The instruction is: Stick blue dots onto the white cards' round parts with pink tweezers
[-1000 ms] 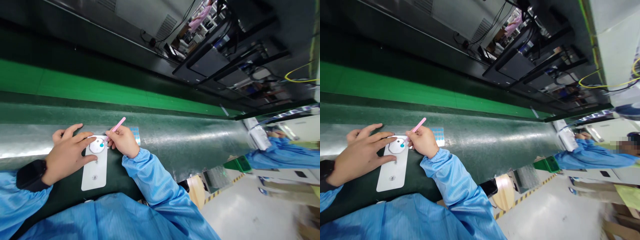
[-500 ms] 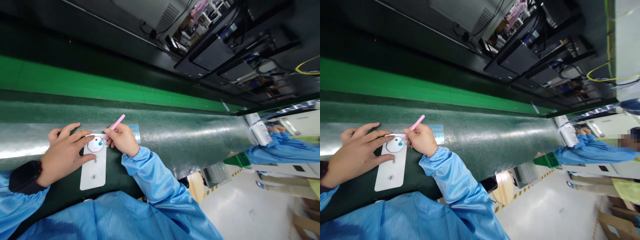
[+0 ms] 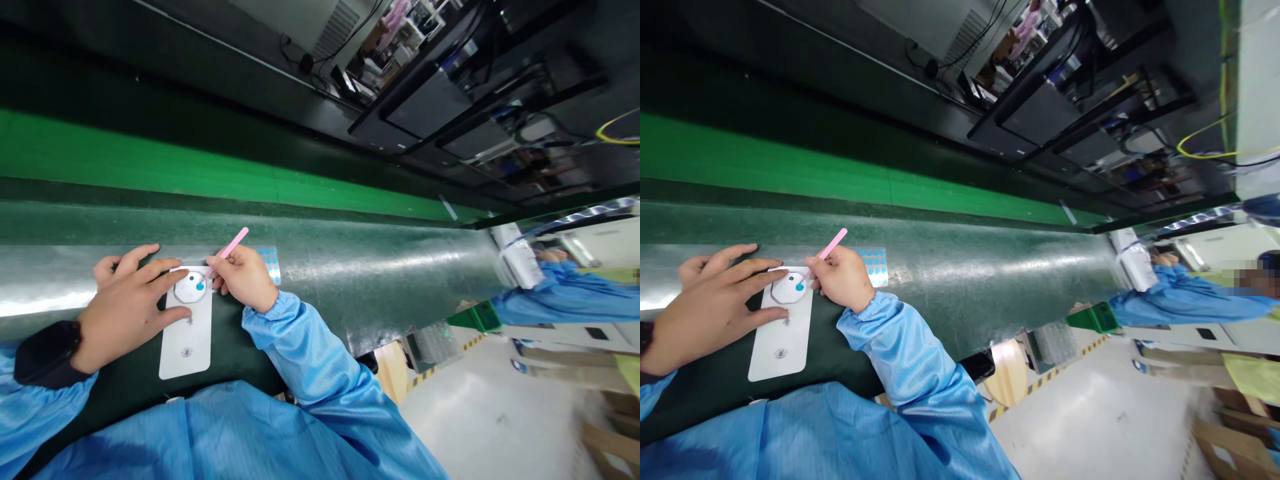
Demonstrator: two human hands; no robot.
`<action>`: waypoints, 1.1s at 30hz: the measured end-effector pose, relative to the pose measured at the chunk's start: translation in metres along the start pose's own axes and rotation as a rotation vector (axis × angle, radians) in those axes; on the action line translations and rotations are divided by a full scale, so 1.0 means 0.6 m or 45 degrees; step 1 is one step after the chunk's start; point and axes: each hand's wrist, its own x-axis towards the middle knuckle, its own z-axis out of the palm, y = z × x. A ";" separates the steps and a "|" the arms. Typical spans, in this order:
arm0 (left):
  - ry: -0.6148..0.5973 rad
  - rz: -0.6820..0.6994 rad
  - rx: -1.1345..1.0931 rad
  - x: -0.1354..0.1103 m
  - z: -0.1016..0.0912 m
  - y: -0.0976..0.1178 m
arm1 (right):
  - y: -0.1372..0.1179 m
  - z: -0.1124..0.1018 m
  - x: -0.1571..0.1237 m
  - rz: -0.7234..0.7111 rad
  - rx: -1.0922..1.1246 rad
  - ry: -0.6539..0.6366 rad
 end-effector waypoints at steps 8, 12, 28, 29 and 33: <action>0.080 0.097 0.072 -0.003 0.000 0.001 | -0.009 0.002 -0.003 0.039 -0.068 0.042; 0.114 0.142 0.106 -0.002 0.001 -0.001 | -0.007 0.002 -0.003 0.014 -0.083 0.049; 0.085 0.125 0.170 -0.002 -0.003 0.003 | 0.009 0.003 0.000 -0.075 -0.170 0.061; 0.084 0.124 0.167 -0.003 -0.003 0.002 | 0.010 0.003 -0.001 -0.083 -0.169 0.064; 0.045 0.110 0.126 -0.005 0.000 -0.003 | 0.016 0.005 -0.003 -0.129 -0.153 0.081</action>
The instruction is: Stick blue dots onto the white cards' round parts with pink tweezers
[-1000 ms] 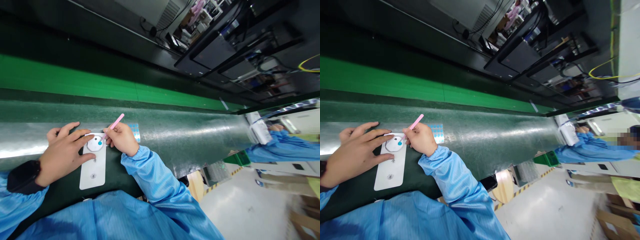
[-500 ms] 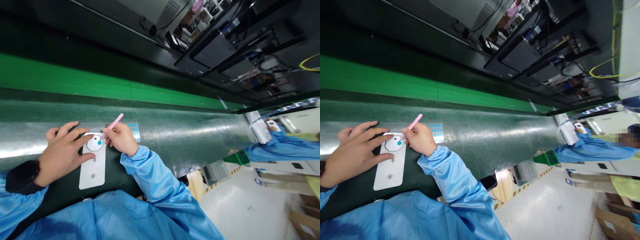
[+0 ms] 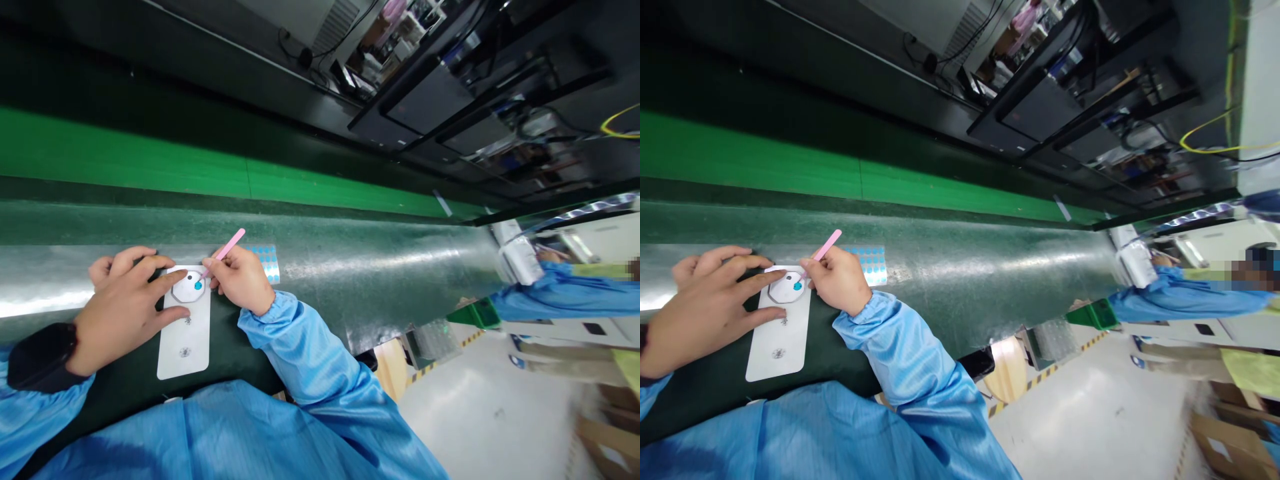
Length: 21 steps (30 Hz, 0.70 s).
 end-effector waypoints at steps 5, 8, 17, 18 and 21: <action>-0.003 0.050 -0.061 -0.003 0.004 0.002 | 0.018 0.005 -0.006 -0.134 -0.016 0.045; 0.005 0.097 -0.067 -0.001 -0.001 0.007 | 0.025 0.007 -0.009 -0.199 -0.070 0.077; -0.021 0.188 0.099 0.005 -0.021 0.024 | 0.011 0.004 -0.014 -0.177 -0.111 0.046; -0.032 0.192 0.110 0.005 -0.022 0.024 | 0.010 0.004 -0.014 -0.176 -0.117 0.045; -0.085 0.194 0.130 0.003 -0.024 0.024 | 0.009 0.005 -0.015 -0.176 -0.122 0.026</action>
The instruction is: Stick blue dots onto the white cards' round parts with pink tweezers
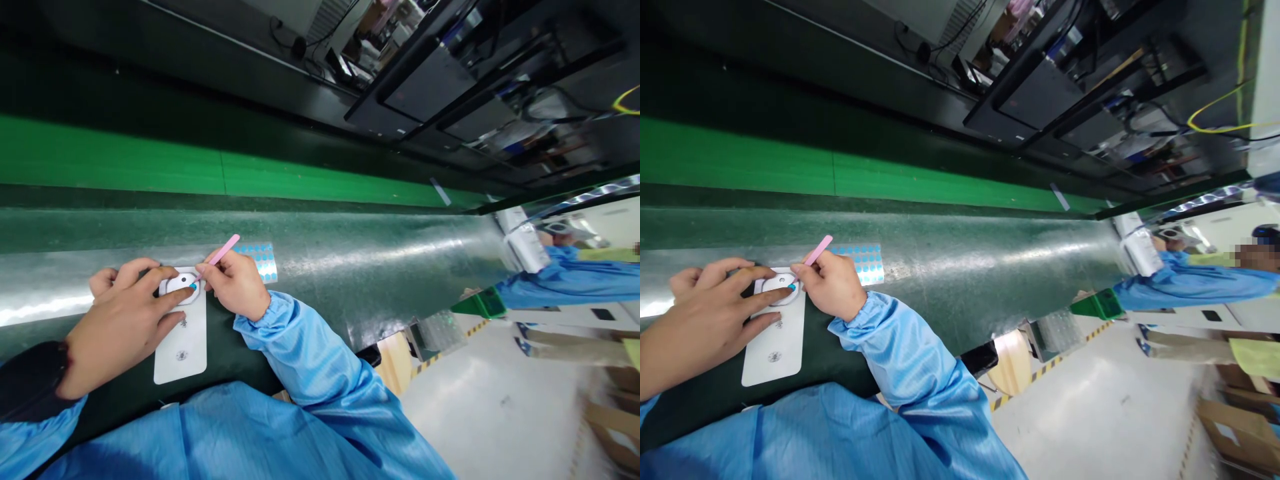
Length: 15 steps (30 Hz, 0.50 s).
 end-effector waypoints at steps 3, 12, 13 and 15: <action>-0.056 -0.029 -0.025 -0.001 0.001 0.000 | -0.002 0.000 0.000 0.005 0.004 -0.012; -0.025 -0.077 -0.002 -0.004 0.003 0.017 | -0.001 -0.001 0.010 0.093 0.266 -0.057; -0.023 -0.077 0.005 -0.004 0.003 0.018 | 0.000 -0.001 0.012 0.117 0.320 -0.075; -0.022 -0.068 0.029 -0.005 0.001 0.017 | -0.001 -0.003 0.017 0.148 0.411 -0.103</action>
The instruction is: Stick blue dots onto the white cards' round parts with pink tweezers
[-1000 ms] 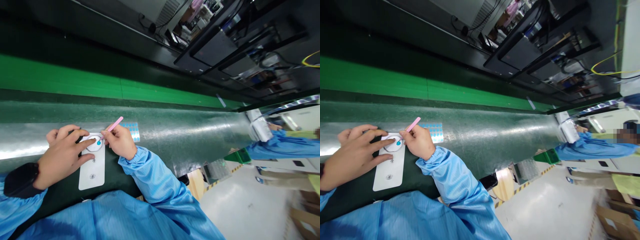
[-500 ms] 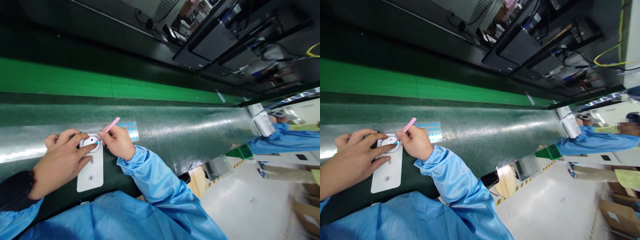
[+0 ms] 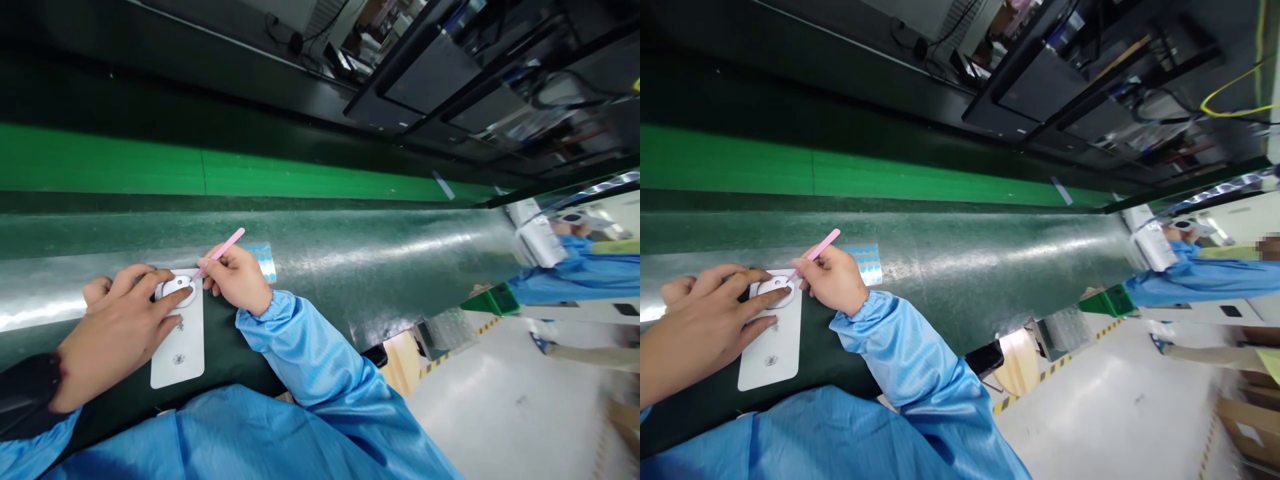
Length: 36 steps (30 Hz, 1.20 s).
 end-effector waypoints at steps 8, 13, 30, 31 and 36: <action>-0.008 0.050 -0.056 0.005 -0.016 -0.015 | -0.007 0.003 0.006 0.016 0.117 -0.029; 0.051 0.129 0.010 0.011 -0.023 -0.022 | -0.008 0.005 0.008 0.027 0.115 -0.039; 0.030 0.141 0.109 0.012 -0.020 -0.025 | -0.013 0.004 0.014 -0.002 0.109 -0.052; 0.038 0.135 0.110 0.012 -0.021 -0.024 | -0.014 0.004 0.014 -0.002 0.108 -0.052; 0.038 0.143 0.083 0.014 -0.024 -0.022 | -0.017 0.006 0.014 0.038 0.140 -0.053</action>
